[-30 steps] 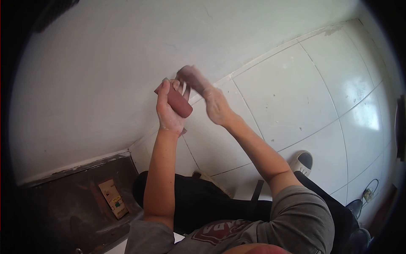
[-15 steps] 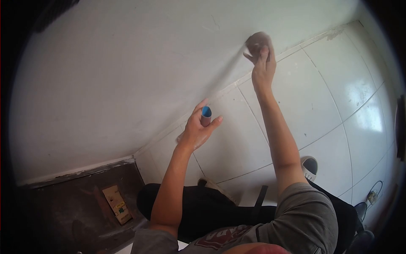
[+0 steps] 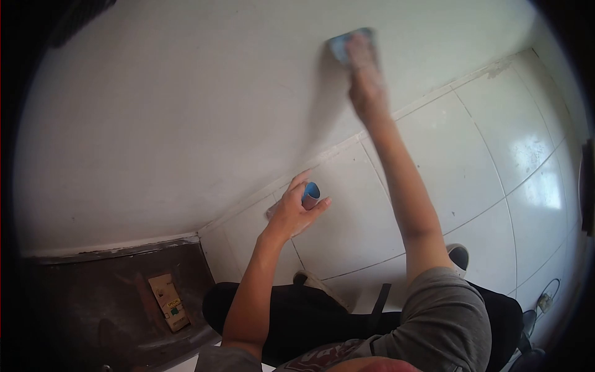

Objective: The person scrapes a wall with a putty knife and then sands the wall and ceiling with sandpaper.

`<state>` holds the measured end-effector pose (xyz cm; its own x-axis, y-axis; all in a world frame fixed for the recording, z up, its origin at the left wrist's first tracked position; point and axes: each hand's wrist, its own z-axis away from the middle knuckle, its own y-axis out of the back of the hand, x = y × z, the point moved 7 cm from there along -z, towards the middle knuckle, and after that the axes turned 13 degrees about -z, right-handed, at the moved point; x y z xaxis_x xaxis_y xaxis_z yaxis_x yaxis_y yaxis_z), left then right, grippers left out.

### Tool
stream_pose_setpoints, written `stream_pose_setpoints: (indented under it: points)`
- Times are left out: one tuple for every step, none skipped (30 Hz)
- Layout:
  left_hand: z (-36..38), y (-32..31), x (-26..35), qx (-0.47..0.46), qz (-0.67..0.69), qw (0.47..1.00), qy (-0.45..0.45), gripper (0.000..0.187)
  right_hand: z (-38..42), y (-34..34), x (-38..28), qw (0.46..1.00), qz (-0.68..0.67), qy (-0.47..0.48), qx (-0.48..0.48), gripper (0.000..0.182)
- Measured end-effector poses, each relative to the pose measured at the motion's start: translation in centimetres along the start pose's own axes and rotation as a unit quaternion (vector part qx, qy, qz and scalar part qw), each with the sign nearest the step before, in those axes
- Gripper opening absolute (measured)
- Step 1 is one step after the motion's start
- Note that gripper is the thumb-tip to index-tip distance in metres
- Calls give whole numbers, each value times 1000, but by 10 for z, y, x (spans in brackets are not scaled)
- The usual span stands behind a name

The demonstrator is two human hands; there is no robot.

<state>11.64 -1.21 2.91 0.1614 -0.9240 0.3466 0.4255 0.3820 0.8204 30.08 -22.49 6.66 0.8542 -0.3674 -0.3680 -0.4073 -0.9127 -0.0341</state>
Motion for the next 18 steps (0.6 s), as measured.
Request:
stream_pose_setpoints:
  points:
    - [2, -1, 1, -5, 1, 1000, 5, 66, 1, 16, 16, 998, 34, -24, 49, 53]
    - [2, -1, -1, -1, -7, 1000, 6, 64, 5, 27, 29, 992, 55, -66, 87, 52]
    - [3, -3, -4, 2, -14, 1000, 5, 63, 8, 37, 38, 983, 78, -106, 125, 52]
    - [3, -4, -6, 5, -20, 1000, 3, 61, 11, 37, 37, 982, 69, -116, 130, 53]
    - [2, -7, -8, -6, -42, 999, 3, 61, 20, 21, 36, 988, 47, -118, 87, 54]
    - [2, -10, -11, -19, -64, 998, 3, 60, 20, 4, 14, 995, -8, -94, 32, 57]
    - [1, -14, -11, -30, -87, 996, 3, 60, 24, -13, -5, 997, -46, -65, -2, 59]
    - [2, -18, -7, -36, -140, 989, -13, 60, 24, -23, -31, 994, -87, -55, -49, 59]
    - [3, -21, -4, -40, -193, 980, -28, 60, 29, -36, -46, 987, -75, -26, -143, 57]
    - [4, -22, -2, -44, -247, 967, -42, 61, 28, -33, -50, 985, -70, -9, -155, 56]
    - [4, -26, -2, -68, -240, 967, -44, 61, 26, -32, -54, 984, -67, 10, -166, 55]
    - [4, -30, -2, -90, -232, 967, -44, 61, 27, -24, -40, 992, -37, -3, -120, 55]
    - [3, -32, -3, -111, -224, 967, -43, 61, 27, -15, -17, 997, -7, -15, -73, 54]
    - [5, -30, -5, -139, -224, 964, -19, 60, 24, 2, 6, 999, 22, -37, 9, 52]
    - [9, -29, -2, -168, -222, 960, 3, 60, 20, 22, 24, 991, 46, -94, 81, 48]
    - [12, -30, 1, -198, -219, 955, 22, 59, 20, 37, 40, 975, 31, -161, 147, 46]
    - [13, -31, 1, -212, -217, 952, 35, 57, 19, 46, 49, 964, 41, -187, 187, 47]
    - [15, -31, 0, -226, -215, 949, 48, 55, 19, 42, 51, 964, 10, -202, 175, 49]
